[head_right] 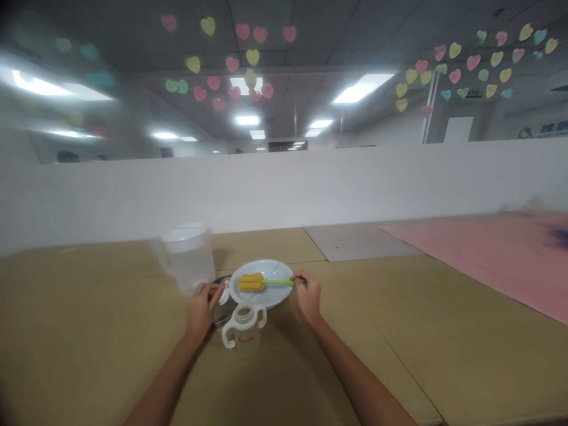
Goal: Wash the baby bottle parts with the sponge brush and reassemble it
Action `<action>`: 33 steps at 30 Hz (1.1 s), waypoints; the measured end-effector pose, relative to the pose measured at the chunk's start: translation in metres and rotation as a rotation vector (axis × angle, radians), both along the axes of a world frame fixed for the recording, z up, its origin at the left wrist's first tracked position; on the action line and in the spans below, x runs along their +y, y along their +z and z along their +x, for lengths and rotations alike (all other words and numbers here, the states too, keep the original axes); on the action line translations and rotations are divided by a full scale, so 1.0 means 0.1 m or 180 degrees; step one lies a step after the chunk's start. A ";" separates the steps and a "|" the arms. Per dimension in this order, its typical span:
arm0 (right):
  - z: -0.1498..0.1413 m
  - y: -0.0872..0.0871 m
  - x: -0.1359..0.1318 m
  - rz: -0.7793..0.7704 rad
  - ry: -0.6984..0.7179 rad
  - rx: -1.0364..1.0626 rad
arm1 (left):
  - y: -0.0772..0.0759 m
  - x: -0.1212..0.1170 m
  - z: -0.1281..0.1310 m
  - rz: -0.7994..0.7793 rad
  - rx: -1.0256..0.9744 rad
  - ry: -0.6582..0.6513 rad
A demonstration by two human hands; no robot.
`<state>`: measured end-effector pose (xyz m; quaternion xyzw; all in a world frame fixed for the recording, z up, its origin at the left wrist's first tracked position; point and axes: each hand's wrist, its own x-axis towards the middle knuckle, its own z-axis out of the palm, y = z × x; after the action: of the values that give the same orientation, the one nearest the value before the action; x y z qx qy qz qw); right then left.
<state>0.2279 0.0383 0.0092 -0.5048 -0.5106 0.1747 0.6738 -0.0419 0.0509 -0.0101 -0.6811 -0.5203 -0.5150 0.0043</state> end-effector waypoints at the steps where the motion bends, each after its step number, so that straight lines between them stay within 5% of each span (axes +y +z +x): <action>1: 0.00 0.00 0.00 0.0014 0.0008 -0.0007 | 0.00 0.00 0.00 0.0009 -0.0032 0.0003; 25: -0.01 0.02 -0.02 0.0000 -0.0026 0.0002 | 0.07 -0.05 0.00 0.0327 -0.0461 0.0468; 33: -0.01 0.03 -0.03 -0.0046 -0.0007 0.0019 | 0.06 -0.01 0.00 0.0314 -0.0613 0.0129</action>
<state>0.2265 0.0358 0.0119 -0.5097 -0.5067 0.1792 0.6718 -0.0424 0.0498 -0.0041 -0.6168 -0.5060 -0.6029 -0.0018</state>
